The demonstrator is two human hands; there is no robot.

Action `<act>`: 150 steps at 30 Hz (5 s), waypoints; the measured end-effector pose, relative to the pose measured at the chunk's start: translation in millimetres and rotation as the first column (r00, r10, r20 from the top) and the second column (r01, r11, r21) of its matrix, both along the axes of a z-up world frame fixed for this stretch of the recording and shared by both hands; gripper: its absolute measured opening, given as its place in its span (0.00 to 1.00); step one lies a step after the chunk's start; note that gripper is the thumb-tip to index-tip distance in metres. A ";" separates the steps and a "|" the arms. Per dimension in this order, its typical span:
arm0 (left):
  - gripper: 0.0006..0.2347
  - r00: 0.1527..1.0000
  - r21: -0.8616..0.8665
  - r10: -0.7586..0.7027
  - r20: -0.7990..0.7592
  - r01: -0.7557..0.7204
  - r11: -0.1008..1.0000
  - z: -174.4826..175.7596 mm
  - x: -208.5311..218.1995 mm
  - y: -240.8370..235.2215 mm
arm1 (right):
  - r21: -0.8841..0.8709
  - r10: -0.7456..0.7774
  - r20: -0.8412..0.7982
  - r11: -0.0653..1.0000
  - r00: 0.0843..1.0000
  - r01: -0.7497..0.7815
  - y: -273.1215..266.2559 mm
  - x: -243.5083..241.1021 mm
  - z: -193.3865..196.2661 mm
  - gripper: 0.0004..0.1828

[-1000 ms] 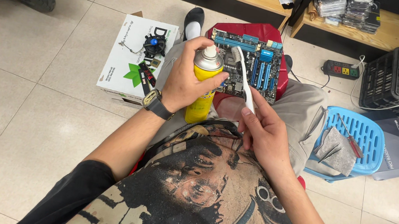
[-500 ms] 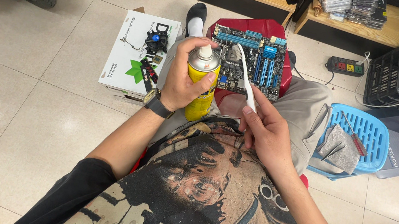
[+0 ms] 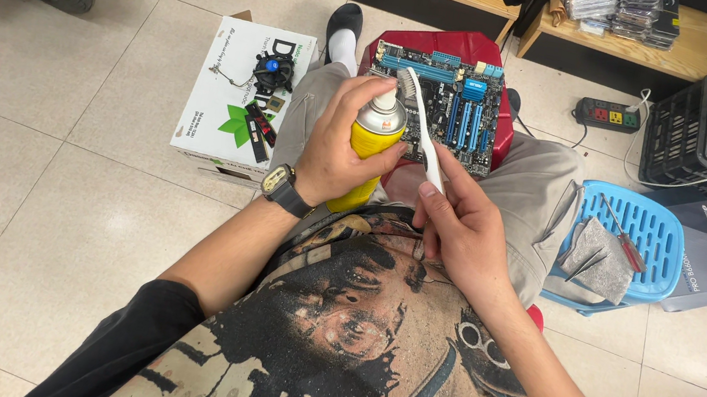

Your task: The person cleans a motherboard resting on their lap using a toothbrush and a spray can. They brush various components, spray the brush with cleaner, and then wipe the board with a cloth. Finally, they use tweezers to remove small debris from the board's surface.

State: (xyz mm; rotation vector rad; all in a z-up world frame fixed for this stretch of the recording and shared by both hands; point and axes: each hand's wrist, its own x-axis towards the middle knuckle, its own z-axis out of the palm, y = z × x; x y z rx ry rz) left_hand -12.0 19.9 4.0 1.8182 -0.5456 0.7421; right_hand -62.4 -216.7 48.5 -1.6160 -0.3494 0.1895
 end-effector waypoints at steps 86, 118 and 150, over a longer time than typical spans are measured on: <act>0.47 0.361 0.350 0.817 -0.451 -0.770 0.533 -227.5 40.1 262.2 | -0.776 -0.073 0.266 0.575 0.961 0.259 -1.8 139.0 -64.1 0.25; 0.18 0.580 0.602 0.805 -0.128 -0.600 0.528 -169.5 114.2 115.3 | -0.911 -0.075 0.083 0.398 0.994 0.106 -3.4 164.8 -89.1 0.26; 0.28 0.351 0.672 0.672 -0.653 -0.142 0.727 -119.4 151.7 218.0 | -0.940 0.031 0.166 0.308 0.986 0.148 -21.1 184.6 -99.7 0.24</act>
